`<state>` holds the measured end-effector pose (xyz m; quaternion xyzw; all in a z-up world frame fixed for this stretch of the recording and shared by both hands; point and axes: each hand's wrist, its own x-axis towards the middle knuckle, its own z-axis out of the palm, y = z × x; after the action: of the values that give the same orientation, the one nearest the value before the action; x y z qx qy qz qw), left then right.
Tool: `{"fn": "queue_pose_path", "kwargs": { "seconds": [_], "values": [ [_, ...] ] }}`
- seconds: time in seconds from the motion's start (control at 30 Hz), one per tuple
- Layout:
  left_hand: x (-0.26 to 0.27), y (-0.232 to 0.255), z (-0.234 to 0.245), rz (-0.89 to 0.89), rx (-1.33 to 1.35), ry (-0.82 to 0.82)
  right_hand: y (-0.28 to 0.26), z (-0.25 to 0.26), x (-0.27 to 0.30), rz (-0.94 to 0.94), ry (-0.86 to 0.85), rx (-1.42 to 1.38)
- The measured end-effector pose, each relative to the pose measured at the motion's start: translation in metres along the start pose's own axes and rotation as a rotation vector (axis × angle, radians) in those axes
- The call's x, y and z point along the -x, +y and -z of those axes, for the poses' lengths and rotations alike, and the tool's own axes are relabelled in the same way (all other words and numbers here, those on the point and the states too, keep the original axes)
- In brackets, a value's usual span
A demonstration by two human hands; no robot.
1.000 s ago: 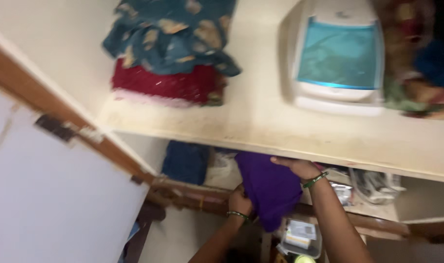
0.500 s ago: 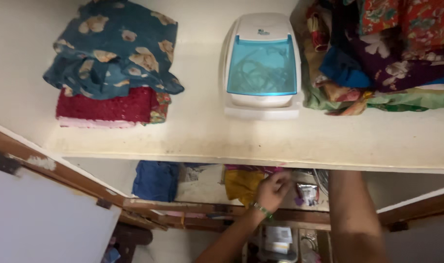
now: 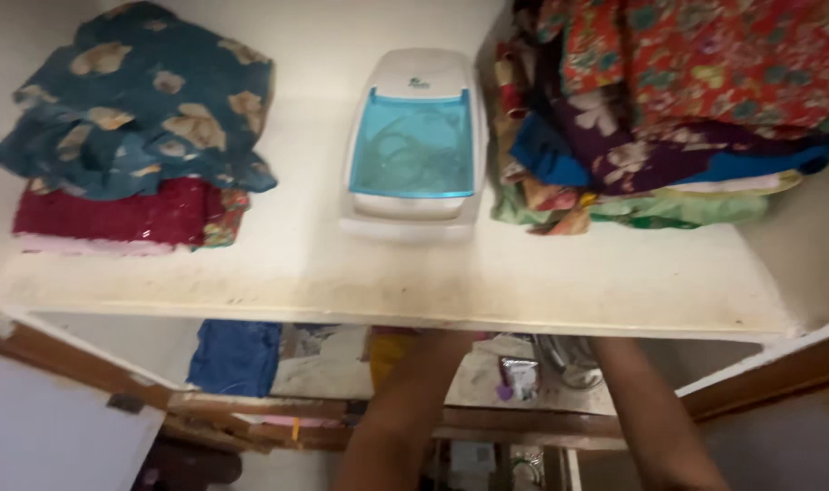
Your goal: The person unzips a backpack, removes folded clothes and pouches one by one, and places them onto shelves and into drawers inside a wardrobe.
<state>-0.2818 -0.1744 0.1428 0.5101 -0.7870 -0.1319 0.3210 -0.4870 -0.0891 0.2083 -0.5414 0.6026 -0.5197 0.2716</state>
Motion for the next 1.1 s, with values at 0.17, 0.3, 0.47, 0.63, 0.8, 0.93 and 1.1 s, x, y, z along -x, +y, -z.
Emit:
{"fn": "queue_pose_path", "kwargs": {
  "seconds": [0.17,0.3,0.47,0.63,0.8,0.93,1.1],
  "values": [
    [-0.014,-0.025,-0.010,-0.014,-0.115,0.009,0.024,0.050,-0.048,0.040,0.147,0.237],
    [-0.012,-0.029,-0.020,-0.065,-0.135,-0.042,0.045,0.063,-0.082,0.015,0.173,0.441],
    [0.028,-0.047,-0.018,-0.090,-0.159,-0.121,0.069,0.029,-0.100,-0.001,0.098,0.651],
    [0.102,-0.040,0.011,-0.148,-0.248,-0.059,0.066,0.012,-0.069,-0.026,0.092,0.796],
    [0.180,-0.037,0.092,0.148,0.049,-0.171,0.008,-0.047,-0.020,0.157,0.326,0.963],
    [0.261,-0.049,0.150,0.140,0.200,0.026,-0.042,-0.143,0.093,0.663,0.414,0.773],
    [0.407,-0.073,0.224,0.297,0.247,0.061,-0.065,-0.266,0.264,0.341,-0.332,0.379]
  ]
}}
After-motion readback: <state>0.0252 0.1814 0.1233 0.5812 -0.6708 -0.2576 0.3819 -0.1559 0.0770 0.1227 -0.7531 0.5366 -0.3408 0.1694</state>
